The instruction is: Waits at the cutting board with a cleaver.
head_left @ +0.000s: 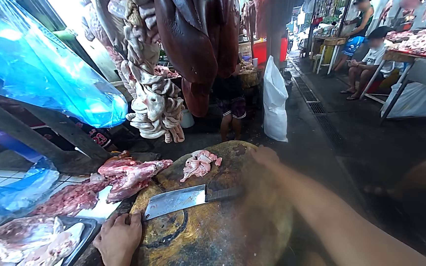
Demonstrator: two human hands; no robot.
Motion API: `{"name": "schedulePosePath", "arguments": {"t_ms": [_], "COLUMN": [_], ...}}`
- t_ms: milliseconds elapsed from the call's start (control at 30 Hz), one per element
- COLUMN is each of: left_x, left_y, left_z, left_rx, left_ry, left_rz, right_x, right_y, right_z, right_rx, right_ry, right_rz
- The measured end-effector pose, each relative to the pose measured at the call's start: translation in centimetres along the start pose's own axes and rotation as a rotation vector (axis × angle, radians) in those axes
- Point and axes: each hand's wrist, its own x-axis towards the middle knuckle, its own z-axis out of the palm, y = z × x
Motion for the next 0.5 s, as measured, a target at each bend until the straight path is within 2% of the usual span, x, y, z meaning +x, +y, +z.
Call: {"name": "schedulePosePath", "arguments": {"t_ms": [500], "left_x": [0.01], "left_y": [-0.04], "left_z": [-0.04], "left_rx": [0.006], "left_ry": [-0.001], "left_rz": [0.005], "right_x": [0.03], "right_y": [0.08], "right_z": [0.08], "right_rx": [0.009], "right_ry": [0.002], "right_rz": [0.005]}}
